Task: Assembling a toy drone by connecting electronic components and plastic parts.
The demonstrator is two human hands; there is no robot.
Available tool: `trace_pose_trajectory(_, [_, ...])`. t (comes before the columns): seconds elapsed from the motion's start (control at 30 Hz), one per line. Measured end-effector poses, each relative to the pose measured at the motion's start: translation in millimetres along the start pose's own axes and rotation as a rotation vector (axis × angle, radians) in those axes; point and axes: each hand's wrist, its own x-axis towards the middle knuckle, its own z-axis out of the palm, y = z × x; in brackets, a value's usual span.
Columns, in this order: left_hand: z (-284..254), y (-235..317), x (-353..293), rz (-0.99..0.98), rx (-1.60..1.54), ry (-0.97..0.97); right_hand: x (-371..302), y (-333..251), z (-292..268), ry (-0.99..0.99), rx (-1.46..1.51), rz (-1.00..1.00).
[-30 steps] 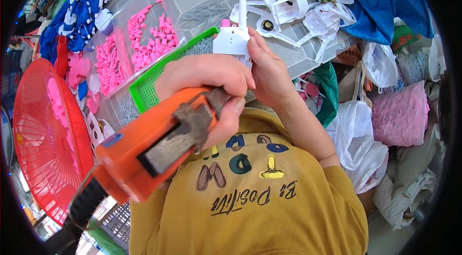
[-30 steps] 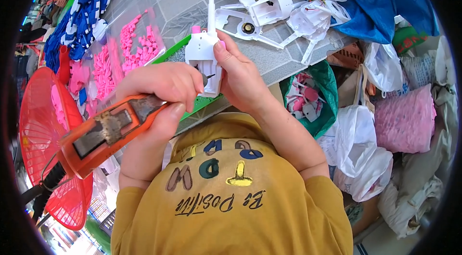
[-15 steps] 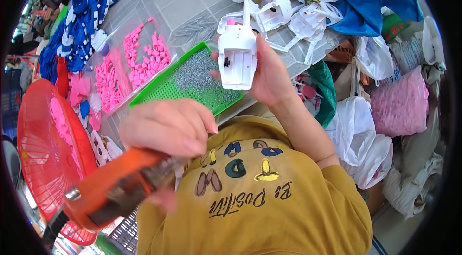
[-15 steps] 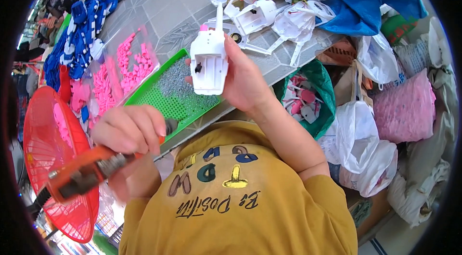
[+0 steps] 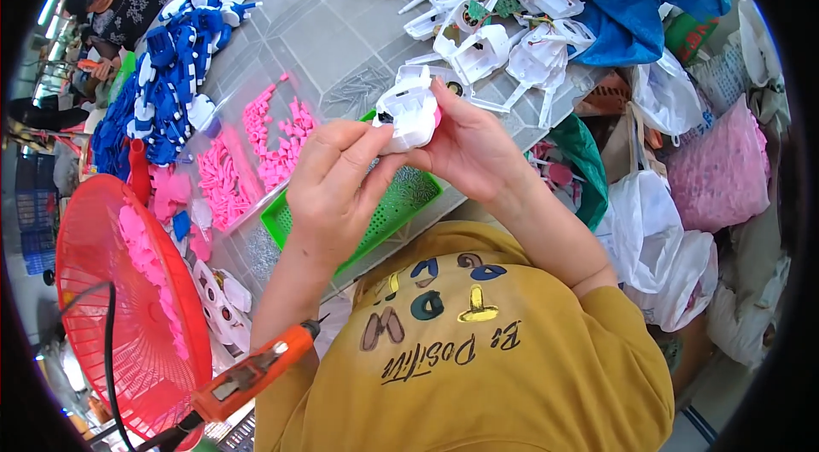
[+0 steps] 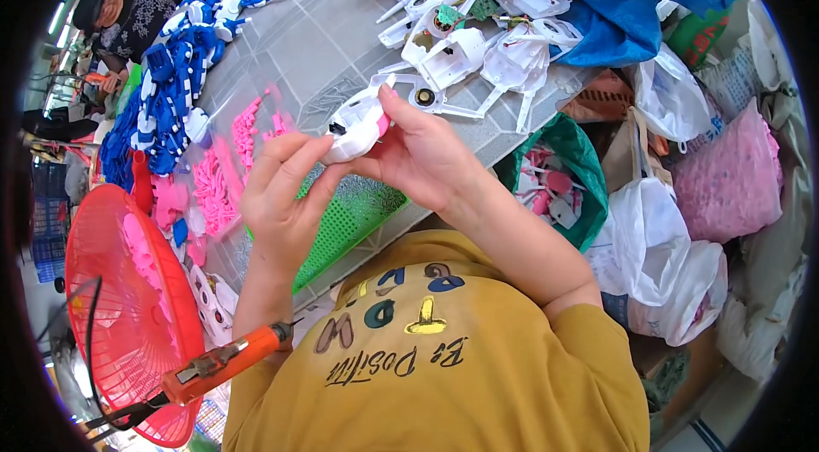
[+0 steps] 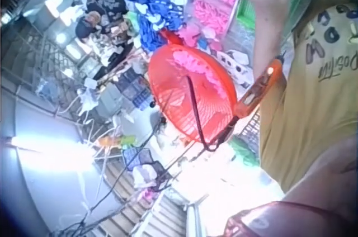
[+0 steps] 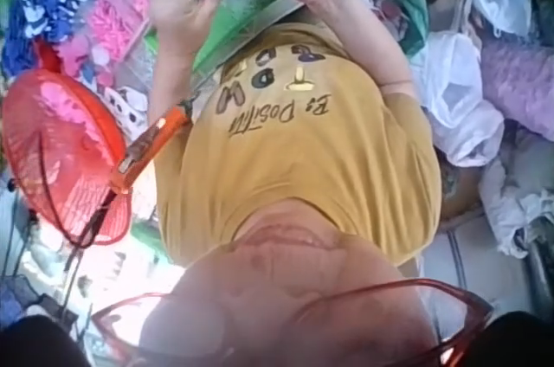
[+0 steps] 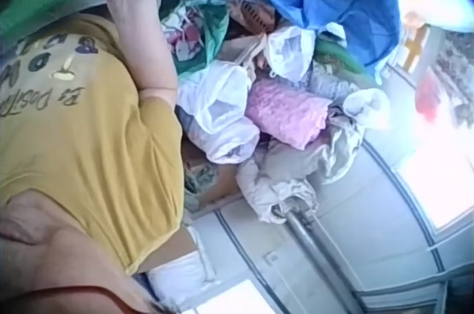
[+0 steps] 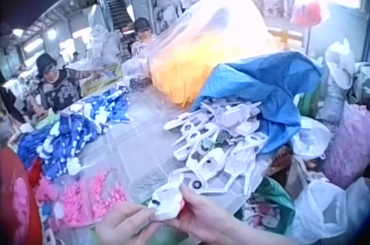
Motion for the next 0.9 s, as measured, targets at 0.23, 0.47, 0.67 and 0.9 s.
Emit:
trace_pose_trajectory(0.23, [-3,2,0,0.25,0.111,-0.01,-3,0,14,0.011,-0.221,-0.174])
trace_pose_trajectory(0.47, [3,6,10,0.092,-0.028,-0.158,-15,-15,-1,0.046,-0.456,-0.317])
trace_pose_trajectory(0.67, [29,8,33,-0.427,-0.431,0.056,-20,-14,-7,0.011,-0.722,-0.314])
trace_pose_trajectory(0.9, [27,-5,27,-0.53,-0.669,-0.079,-20,-21,-9,-0.01,-0.955,-0.447])
